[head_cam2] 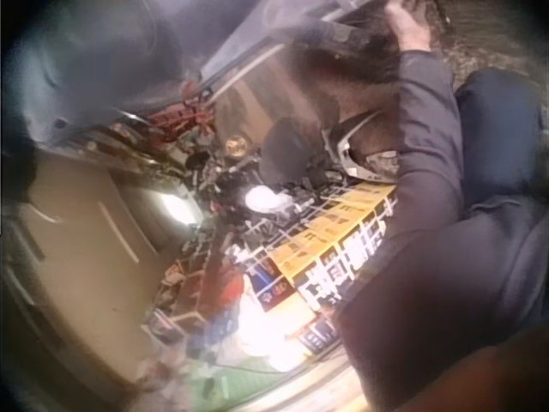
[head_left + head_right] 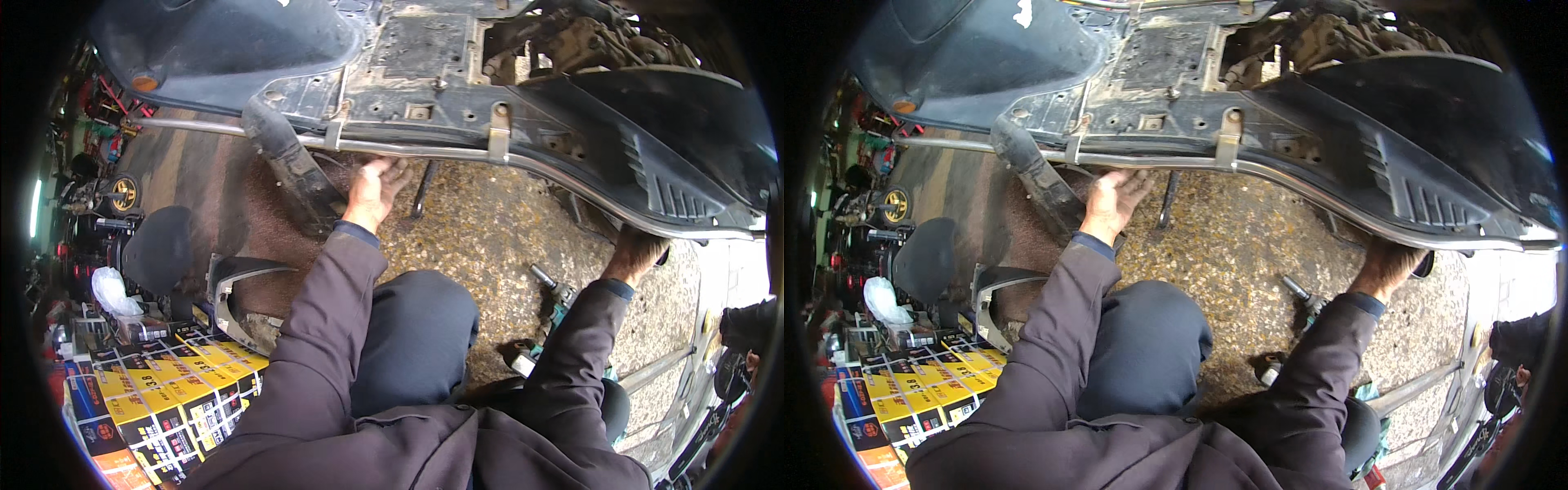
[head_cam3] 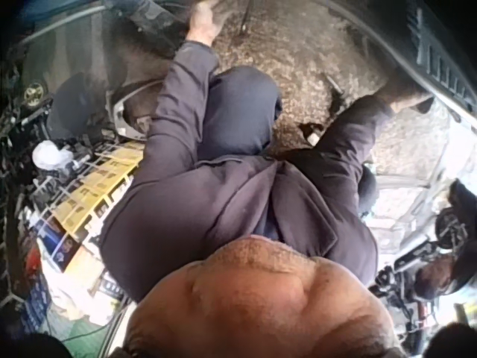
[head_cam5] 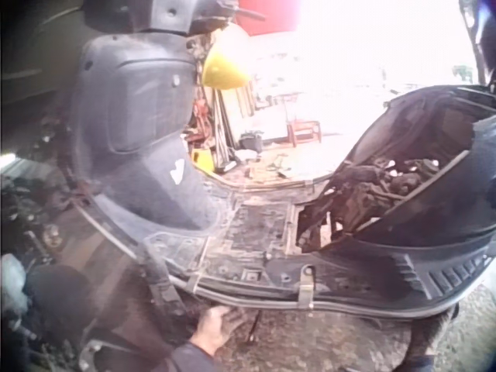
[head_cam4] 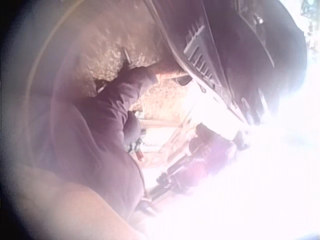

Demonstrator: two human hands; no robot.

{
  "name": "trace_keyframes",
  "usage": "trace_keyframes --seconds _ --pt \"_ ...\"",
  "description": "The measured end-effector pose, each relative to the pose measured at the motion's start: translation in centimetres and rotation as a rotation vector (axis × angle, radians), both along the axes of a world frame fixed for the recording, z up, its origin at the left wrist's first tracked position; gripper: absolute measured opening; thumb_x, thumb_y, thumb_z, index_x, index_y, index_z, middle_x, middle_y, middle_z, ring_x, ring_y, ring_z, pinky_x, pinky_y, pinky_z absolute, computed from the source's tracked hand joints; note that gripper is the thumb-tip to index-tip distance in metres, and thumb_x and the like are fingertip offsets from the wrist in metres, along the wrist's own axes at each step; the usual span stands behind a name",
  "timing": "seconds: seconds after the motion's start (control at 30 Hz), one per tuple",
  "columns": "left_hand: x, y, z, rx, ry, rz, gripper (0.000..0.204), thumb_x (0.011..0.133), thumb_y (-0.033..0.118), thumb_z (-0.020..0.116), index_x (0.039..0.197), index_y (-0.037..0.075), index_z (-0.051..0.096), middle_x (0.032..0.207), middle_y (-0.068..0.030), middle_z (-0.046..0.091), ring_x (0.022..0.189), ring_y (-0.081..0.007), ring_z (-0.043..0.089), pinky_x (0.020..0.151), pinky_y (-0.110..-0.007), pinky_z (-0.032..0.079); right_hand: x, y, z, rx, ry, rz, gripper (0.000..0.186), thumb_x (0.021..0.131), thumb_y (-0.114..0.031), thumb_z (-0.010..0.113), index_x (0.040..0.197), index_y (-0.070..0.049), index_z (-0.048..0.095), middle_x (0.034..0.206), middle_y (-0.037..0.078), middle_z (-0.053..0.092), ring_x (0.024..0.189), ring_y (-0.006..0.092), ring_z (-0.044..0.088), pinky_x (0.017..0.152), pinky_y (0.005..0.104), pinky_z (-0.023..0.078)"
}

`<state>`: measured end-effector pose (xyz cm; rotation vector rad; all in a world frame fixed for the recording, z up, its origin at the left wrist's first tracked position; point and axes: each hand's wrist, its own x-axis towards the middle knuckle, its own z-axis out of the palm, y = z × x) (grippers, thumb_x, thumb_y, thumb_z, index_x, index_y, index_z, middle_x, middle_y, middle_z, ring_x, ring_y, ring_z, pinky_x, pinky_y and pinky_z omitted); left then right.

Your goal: The person removes a metal cover from a motorcycle, uses a cordless impact driver to remove bolts, and then wipes the area with a cloth. The person then reattaches the cover and secures it with bolts.

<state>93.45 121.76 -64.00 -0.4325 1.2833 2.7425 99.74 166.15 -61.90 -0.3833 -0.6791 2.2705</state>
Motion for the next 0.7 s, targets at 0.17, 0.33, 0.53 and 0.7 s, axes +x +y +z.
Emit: trace_keyframes --seconds 0.17,0.33,0.53,0.7 --pt "-3.0 -4.7 -2.0 -0.025 0.013 0.367 0.049 0.1 0.038 0.044 0.138 0.008 0.038 0.138 -0.0113 0.04 0.128 -0.0305 0.04 0.111 -0.051 0.029 0.2 -0.4 0.4 0.055 -0.071 -0.042 0.057 0.093 -0.045 0.054 0.134 -0.005 0.051 0.136 0.014 0.053 0.124 0.0299 0.05 0.109 0.0477 0.036" --pt "-5.7 -6.0 -2.9 0.175 0.157 0.355 0.057 0.099 0.052 0.039 0.14 0.012 0.041 0.143 -0.0054 0.043 0.132 -0.0267 0.038 0.111 -0.052 0.026 0.1 -0.6 0.3 0.052 -0.067 -0.062 0.059 0.091 -0.043 0.057 0.133 -0.002 0.05 0.135 0.016 0.053 0.123 0.0307 0.05 0.109 0.0485 0.035" --pt "-6.3 -6.2 -4.4 0.243 0.236 0.439 0.057 0.096 0.052 0.047 0.136 0.011 0.048 0.136 -0.0057 0.053 0.125 -0.0253 0.047 0.109 -0.047 0.033 0.1 -1.5 0.2 0.097 -0.083 -0.042 0.06 0.089 -0.045 0.06 0.13 -0.002 0.052 0.131 0.016 0.056 0.122 0.0304 0.051 0.108 0.0498 0.036" --pt "-6.2 -6.6 -4.1 0.25 0.189 0.352 0.059 0.097 0.053 0.044 0.137 0.009 0.046 0.138 -0.0075 0.051 0.127 -0.0275 0.045 0.109 -0.052 0.03 0.1 -2.2 0.5 0.112 -0.131 -0.045 0.063 0.087 -0.052 0.059 0.13 -0.007 0.053 0.131 0.014 0.056 0.123 0.0301 0.05 0.106 0.0518 0.037"
